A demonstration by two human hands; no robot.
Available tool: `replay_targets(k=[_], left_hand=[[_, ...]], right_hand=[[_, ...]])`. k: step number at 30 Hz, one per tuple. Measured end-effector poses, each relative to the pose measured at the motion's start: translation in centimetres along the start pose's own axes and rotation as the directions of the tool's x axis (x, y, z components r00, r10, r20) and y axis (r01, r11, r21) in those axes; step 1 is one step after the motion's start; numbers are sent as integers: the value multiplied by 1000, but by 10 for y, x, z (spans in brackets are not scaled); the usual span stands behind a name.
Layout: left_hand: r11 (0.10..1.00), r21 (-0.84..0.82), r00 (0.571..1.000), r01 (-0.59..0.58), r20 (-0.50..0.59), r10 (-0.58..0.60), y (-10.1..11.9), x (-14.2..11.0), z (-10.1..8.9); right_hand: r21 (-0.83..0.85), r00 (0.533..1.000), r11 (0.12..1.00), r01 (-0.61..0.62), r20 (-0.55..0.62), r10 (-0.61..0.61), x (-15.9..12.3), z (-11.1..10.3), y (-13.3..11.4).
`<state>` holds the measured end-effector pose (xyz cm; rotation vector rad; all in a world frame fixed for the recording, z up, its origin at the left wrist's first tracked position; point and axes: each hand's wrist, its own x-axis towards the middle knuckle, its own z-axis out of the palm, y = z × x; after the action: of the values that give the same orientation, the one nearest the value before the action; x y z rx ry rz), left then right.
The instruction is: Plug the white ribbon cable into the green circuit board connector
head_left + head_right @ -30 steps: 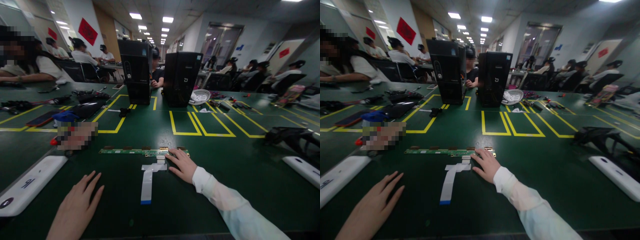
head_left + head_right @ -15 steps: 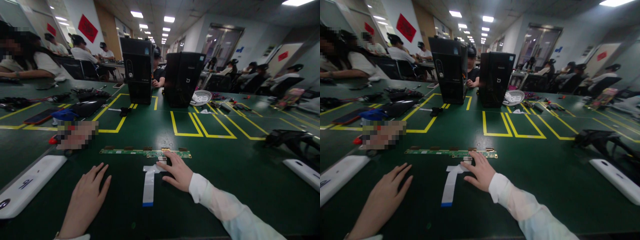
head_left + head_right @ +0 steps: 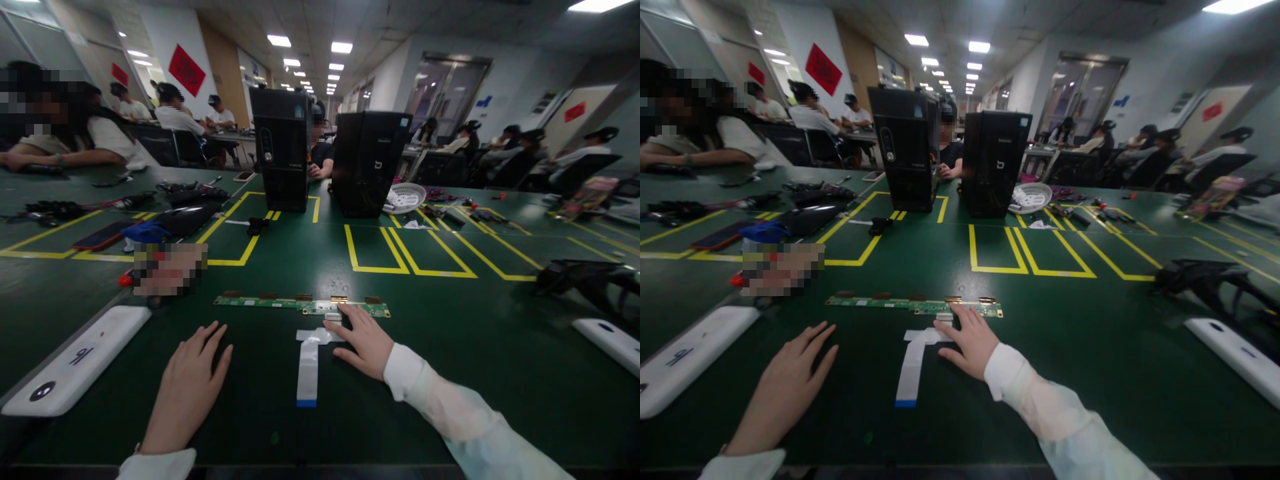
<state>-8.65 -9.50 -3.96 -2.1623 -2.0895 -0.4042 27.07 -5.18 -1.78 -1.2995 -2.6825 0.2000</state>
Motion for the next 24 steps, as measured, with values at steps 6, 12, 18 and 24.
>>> replay_targets(k=[6, 12, 18, 24], left_hand=[[1000, -23, 1000, 22, -19, -22, 4, 0, -2], [999, -35, 1000, 14, -1, -14, 2, -2, -1], [997, -46, 998, 57, 31, -55, 2, 0, -2], [996, -46, 997, 73, 18, -73, 5, 0, -3]], right_hand=[[-44, 999, 999, -9, -54, 6, -44, 11, 26], [-77, 983, 987, -139, -130, 128, -130, 11, 73], [-50, 909, 926, -374, -219, 356, -224, -4, 126], [-29, 775, 826, -563, -367, 515, -283, 3, 159]])
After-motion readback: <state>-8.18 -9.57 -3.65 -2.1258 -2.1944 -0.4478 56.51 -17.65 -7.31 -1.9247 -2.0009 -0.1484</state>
